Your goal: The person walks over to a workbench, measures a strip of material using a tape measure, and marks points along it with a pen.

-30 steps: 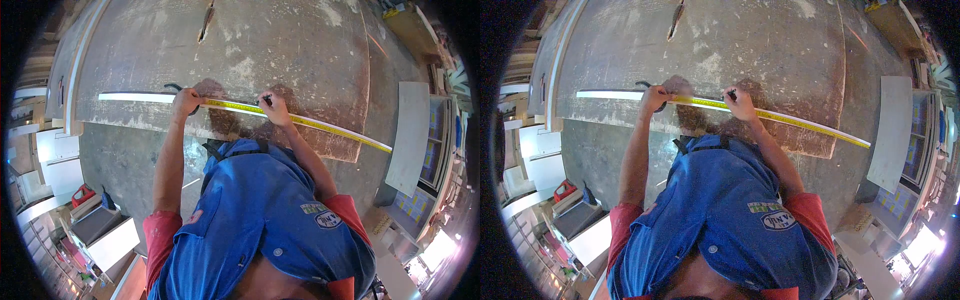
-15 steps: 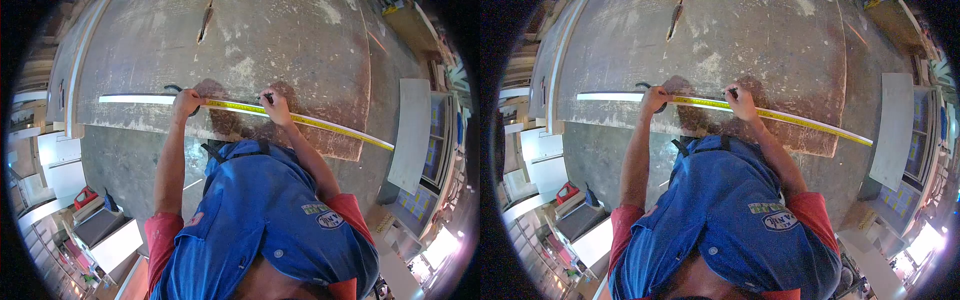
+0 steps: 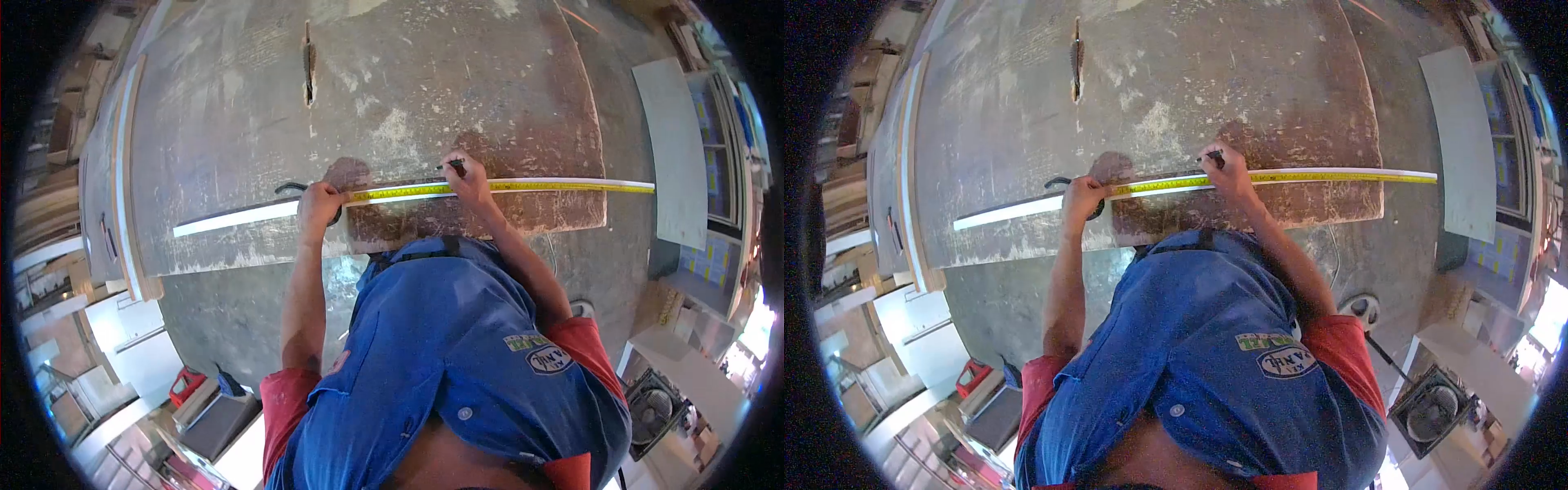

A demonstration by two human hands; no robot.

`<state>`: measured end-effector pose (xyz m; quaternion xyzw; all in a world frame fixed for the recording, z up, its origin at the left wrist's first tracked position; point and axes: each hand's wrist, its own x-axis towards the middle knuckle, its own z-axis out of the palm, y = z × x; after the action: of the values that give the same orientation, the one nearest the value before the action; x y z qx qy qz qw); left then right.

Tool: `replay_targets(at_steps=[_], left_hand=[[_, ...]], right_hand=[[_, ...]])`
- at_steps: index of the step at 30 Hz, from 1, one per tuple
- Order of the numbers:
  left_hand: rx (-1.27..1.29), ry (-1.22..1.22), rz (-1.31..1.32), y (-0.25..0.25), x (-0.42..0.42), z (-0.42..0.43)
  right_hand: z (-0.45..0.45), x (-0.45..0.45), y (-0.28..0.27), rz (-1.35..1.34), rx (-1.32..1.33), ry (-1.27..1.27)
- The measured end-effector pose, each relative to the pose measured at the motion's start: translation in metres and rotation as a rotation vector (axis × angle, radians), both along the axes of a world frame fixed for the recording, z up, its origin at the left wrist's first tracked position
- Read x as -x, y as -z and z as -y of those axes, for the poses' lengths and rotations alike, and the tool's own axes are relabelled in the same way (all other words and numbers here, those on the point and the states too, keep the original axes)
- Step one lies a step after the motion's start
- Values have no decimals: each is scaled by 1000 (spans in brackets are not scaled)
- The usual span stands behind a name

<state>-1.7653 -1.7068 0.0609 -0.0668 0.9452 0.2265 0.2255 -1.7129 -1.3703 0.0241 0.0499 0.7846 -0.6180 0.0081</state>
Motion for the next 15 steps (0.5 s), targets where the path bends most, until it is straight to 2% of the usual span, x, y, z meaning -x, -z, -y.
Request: replay_targets(at_steps=[7,10,15], left_hand=[[-2,44,-33,2,-4,3],[1,57,-25,3,-2,2],[27,65,-25,-8,-1,0]], right_hand=[[0,-26,-3,55,86,202],[3,-27,-2,-20,42,259],[14,-31,6,-56,162,392]])
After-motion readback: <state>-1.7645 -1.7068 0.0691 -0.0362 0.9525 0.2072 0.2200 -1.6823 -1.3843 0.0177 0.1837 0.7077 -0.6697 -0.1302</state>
